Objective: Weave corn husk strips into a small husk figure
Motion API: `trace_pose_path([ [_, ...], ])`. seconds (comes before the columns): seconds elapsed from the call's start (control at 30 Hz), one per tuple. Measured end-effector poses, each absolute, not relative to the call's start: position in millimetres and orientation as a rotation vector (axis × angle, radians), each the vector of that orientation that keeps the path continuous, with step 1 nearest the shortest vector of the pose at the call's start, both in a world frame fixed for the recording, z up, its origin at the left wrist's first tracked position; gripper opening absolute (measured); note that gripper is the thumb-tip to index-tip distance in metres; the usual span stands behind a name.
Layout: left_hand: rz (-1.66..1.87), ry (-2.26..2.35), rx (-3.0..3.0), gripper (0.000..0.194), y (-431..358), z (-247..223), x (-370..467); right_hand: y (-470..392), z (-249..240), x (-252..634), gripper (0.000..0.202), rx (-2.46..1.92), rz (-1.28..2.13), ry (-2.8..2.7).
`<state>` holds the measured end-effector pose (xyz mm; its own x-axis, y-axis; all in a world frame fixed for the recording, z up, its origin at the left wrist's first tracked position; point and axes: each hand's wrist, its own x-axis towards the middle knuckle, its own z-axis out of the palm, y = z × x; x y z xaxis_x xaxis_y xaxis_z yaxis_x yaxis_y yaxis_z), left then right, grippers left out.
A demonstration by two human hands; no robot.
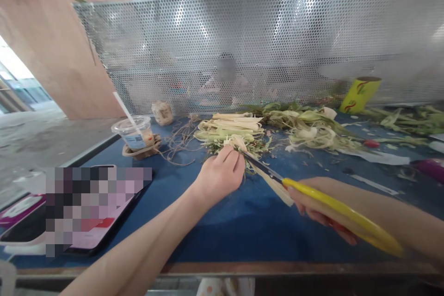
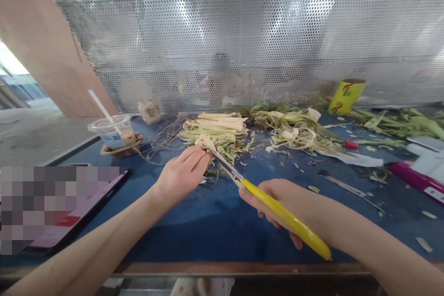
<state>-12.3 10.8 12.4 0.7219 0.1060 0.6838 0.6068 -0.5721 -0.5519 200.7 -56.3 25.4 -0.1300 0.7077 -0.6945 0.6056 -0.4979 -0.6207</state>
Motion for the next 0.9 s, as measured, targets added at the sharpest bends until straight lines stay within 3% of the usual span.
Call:
trace_pose_path([
  [0.5, -0.715, -0.546, -2.03, 0.021, 2.7, 13.6, -4.8, -60.3, 35.9, 188.6, 0.038, -2.14, 0.843, -1.885],
  [0.9, -0.673, -0.544, -2.089, 0.019, -0.5, 6.2, 1.5, -65.5, 25.9, 204.0, 0.044, -2.189, 0.851, -1.867],
])
